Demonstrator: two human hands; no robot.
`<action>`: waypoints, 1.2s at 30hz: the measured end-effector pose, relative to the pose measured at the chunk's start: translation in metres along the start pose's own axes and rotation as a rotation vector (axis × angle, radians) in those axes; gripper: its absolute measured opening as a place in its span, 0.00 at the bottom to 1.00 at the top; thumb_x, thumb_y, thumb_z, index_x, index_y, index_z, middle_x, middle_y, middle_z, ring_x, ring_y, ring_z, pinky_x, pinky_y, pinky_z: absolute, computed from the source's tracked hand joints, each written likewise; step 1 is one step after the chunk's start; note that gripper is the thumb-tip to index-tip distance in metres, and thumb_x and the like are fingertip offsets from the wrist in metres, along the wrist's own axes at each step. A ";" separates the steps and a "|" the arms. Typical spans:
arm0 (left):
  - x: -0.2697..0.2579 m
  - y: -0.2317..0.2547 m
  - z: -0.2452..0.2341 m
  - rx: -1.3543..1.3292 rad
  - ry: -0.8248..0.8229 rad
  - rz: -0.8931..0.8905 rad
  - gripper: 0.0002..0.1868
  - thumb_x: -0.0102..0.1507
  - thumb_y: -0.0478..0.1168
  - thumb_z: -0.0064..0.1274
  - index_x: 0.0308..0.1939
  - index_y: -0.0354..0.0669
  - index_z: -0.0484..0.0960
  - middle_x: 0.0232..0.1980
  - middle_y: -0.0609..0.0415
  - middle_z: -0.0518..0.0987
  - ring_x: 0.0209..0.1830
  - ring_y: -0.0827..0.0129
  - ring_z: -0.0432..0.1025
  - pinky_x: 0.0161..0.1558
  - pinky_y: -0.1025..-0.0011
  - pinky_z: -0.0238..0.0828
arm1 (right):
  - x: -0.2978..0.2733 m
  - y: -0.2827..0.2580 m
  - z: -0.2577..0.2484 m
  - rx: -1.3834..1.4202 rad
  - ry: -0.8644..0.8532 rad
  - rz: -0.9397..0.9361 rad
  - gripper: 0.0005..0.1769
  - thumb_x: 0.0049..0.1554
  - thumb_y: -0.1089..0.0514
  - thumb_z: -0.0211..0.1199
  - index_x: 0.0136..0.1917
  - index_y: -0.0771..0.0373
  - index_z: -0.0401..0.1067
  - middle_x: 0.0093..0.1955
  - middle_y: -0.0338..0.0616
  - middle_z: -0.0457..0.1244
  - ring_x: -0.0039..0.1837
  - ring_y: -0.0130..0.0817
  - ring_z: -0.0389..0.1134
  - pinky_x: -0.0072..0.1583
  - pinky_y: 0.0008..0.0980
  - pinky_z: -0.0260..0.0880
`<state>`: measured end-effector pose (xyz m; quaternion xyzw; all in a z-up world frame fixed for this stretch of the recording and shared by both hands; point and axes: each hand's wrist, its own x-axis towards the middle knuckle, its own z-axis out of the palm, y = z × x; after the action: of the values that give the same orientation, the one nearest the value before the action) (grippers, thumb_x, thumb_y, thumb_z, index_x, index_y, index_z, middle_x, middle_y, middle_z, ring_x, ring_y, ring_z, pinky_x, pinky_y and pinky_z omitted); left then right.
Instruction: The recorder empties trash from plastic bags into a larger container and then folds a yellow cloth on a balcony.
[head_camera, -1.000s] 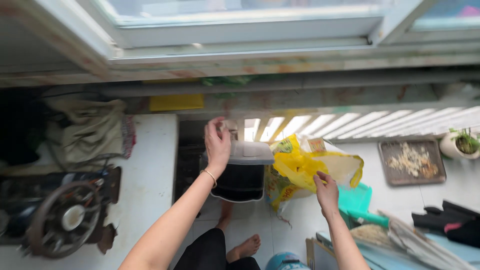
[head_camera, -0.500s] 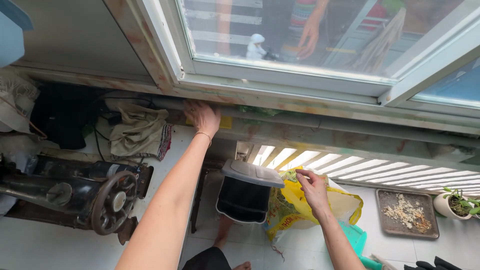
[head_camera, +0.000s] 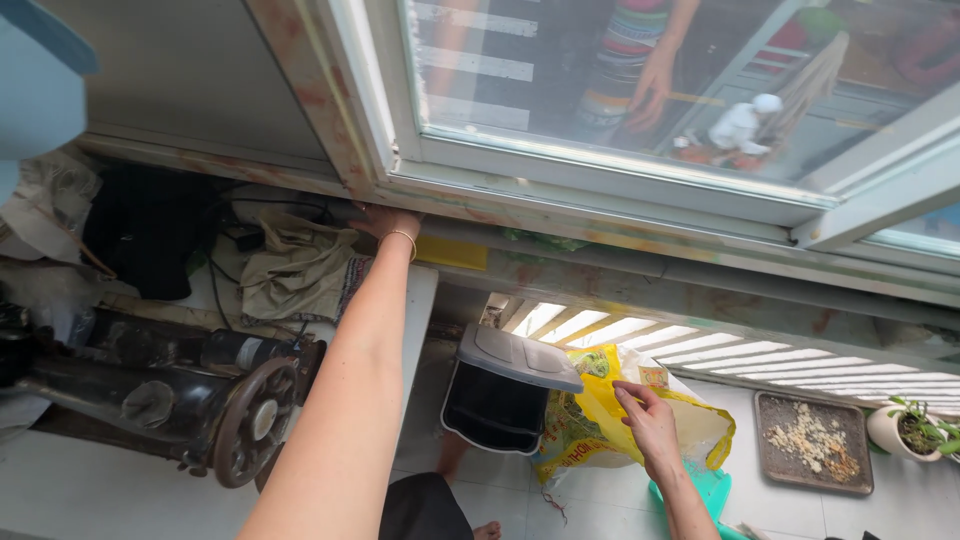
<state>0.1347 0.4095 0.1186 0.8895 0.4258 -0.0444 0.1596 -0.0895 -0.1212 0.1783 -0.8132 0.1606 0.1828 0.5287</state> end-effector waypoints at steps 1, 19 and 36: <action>-0.002 -0.001 -0.001 -0.002 0.002 -0.010 0.66 0.54 0.84 0.43 0.83 0.52 0.38 0.85 0.45 0.33 0.82 0.38 0.23 0.73 0.25 0.23 | 0.000 0.000 0.000 -0.006 -0.009 -0.003 0.21 0.60 0.48 0.62 0.61 0.60 0.79 0.56 0.44 0.72 0.55 0.34 0.70 0.56 0.36 0.71; -0.041 -0.017 -0.025 -0.774 0.190 0.274 0.31 0.54 0.57 0.65 0.57 0.49 0.81 0.55 0.47 0.84 0.63 0.44 0.71 0.67 0.32 0.50 | -0.005 -0.013 0.062 -0.087 -0.116 0.045 0.20 0.59 0.48 0.62 0.59 0.59 0.80 0.57 0.40 0.72 0.55 0.31 0.69 0.54 0.34 0.70; -0.064 -0.004 -0.024 -0.966 0.185 0.481 0.18 0.60 0.40 0.69 0.49 0.33 0.83 0.46 0.45 0.85 0.46 0.57 0.82 0.45 0.65 0.75 | -0.021 -0.059 0.150 -0.158 -0.310 0.012 0.18 0.59 0.49 0.61 0.57 0.60 0.79 0.46 0.39 0.71 0.42 0.25 0.64 0.46 0.27 0.67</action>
<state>0.0893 0.3716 0.1537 0.7876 0.1946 0.2721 0.5174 -0.1006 0.0405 0.1793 -0.8134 0.0672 0.3212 0.4804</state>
